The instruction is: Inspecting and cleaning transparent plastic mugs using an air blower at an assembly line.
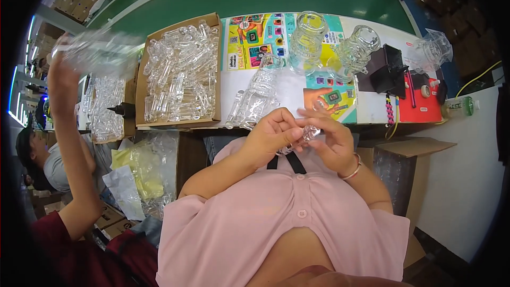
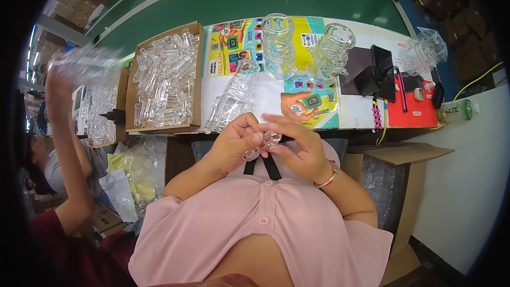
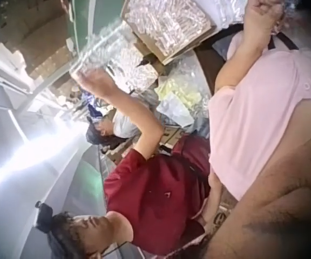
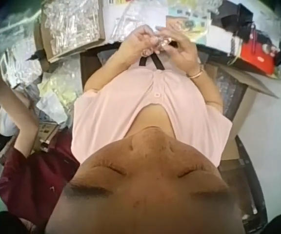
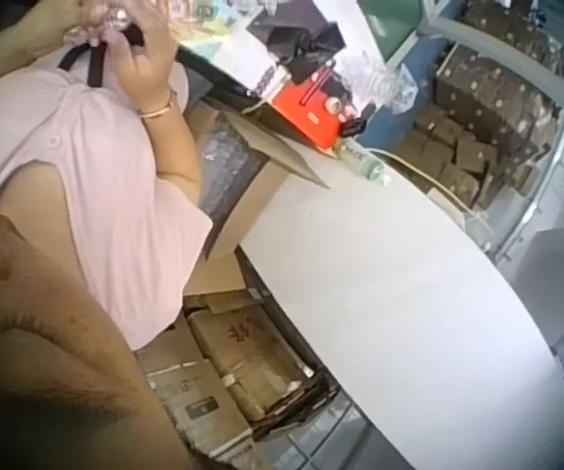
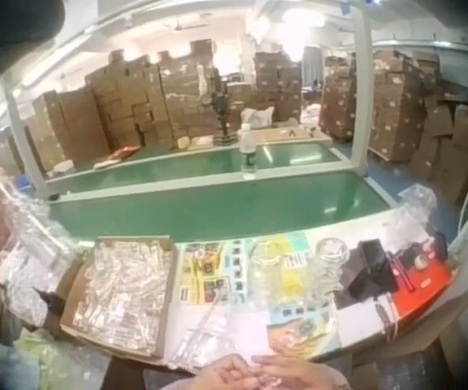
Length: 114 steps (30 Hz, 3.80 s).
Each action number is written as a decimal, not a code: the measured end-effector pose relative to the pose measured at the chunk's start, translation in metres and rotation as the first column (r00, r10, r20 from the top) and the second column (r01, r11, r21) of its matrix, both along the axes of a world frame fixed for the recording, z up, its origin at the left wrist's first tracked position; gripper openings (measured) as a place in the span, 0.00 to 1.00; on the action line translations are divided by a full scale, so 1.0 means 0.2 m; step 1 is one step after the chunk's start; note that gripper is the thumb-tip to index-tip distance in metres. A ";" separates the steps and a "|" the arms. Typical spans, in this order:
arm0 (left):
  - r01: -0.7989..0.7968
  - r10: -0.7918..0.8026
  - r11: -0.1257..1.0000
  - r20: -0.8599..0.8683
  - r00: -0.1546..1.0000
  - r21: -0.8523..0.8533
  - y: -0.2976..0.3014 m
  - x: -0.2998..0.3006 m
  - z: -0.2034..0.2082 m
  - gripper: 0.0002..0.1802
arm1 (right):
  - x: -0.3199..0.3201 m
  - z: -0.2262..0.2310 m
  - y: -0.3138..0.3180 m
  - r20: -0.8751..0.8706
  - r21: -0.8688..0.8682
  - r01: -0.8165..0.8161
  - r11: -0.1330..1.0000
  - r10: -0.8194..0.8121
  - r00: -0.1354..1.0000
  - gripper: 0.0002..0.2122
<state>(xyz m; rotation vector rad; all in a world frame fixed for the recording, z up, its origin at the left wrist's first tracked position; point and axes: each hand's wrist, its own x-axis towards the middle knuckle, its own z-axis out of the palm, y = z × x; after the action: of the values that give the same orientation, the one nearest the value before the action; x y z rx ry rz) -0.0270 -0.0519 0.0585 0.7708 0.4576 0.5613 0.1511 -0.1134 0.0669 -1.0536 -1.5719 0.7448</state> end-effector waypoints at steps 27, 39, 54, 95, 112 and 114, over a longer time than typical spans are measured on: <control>-0.305 0.409 0.762 -0.059 0.911 0.571 0.03 -0.31 0.10 0.49 | -0.12 0.08 0.08 -0.840 -0.163 -0.369 0.915 0.068 0.539 0.15; -0.383 0.489 0.702 -0.016 0.872 0.601 -0.08 -0.30 0.19 0.44 | -0.09 0.12 0.01 -0.561 -0.034 -0.327 0.944 0.252 0.788 0.14; -0.282 0.389 0.790 -0.089 0.917 0.545 -0.11 -0.27 0.10 0.45 | -0.01 0.17 -0.02 -0.223 0.017 -0.196 0.980 0.195 0.955 0.18; -0.071 0.235 0.776 -0.182 0.955 0.627 0.03 -0.25 0.17 0.53 | -0.08 0.20 0.12 0.035 0.139 -0.112 0.984 0.108 0.994 0.15; -0.188 0.296 0.900 -0.236 0.926 0.394 0.11 -0.31 -0.03 0.38 | -0.18 -0.14 0.30 -0.231 -0.392 -0.152 0.907 0.063 0.971 0.16; -0.218 0.272 0.941 -0.197 0.942 0.258 0.18 -0.31 0.03 0.36 | -0.18 -0.11 0.31 -0.338 -0.378 -0.234 0.896 0.101 0.936 0.17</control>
<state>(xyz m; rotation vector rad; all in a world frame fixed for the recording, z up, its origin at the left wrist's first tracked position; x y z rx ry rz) -0.0894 -0.0153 0.0637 1.0172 0.7187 0.7739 0.1159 -0.0513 0.0450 -1.0408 -1.2683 1.3440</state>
